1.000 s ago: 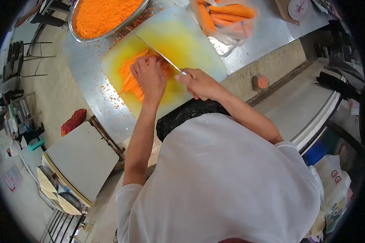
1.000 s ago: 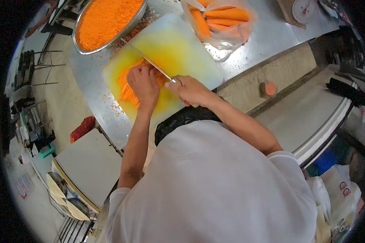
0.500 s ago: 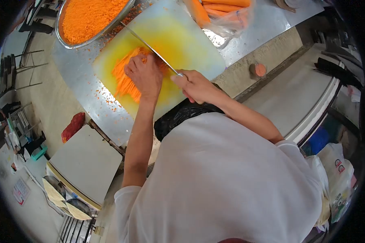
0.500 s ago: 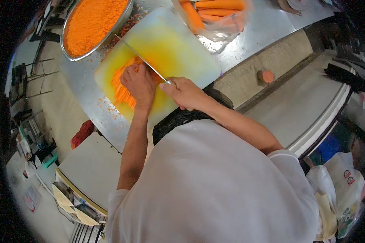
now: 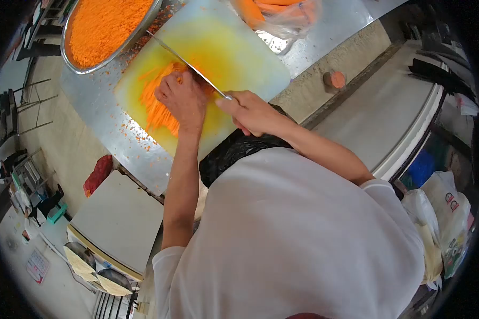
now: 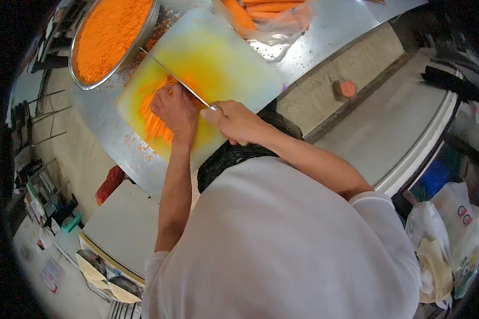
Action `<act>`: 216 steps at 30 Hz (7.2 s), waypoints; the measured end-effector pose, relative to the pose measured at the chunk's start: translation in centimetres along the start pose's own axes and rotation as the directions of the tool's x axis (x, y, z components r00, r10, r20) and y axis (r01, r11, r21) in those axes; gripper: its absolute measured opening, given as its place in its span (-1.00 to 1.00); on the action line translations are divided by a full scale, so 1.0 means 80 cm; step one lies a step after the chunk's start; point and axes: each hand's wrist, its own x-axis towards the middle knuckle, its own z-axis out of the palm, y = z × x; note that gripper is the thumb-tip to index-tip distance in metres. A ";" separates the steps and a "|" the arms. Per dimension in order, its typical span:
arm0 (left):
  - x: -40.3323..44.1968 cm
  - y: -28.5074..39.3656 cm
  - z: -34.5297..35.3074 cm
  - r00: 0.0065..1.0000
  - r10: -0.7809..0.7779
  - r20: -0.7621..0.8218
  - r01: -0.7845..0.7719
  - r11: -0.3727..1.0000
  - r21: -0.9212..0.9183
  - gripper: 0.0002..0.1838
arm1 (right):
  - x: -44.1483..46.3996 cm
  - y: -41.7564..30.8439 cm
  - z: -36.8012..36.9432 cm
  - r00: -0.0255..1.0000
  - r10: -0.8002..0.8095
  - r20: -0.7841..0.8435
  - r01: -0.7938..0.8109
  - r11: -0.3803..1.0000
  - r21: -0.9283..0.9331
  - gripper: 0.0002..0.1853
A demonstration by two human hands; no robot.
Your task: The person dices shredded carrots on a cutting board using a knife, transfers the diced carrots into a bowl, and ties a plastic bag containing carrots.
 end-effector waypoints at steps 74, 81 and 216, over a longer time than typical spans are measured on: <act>0.042 -0.047 -0.024 0.969 0.003 0.249 0.049 0.979 -0.200 -0.78 | 0.023 -0.010 -0.055 0.994 0.049 0.096 -0.030 0.980 -0.195 -0.53; 0.032 -0.043 -0.025 0.987 -0.024 0.160 0.069 0.957 -0.282 -0.79 | -0.019 -0.037 -0.064 0.994 0.038 0.106 -0.007 0.962 -0.274 -0.48; -0.053 0.013 -0.008 0.994 -0.105 0.000 0.105 0.994 -0.018 -0.87 | -0.012 0.023 0.024 0.996 0.051 0.069 -0.055 0.997 0.059 -0.56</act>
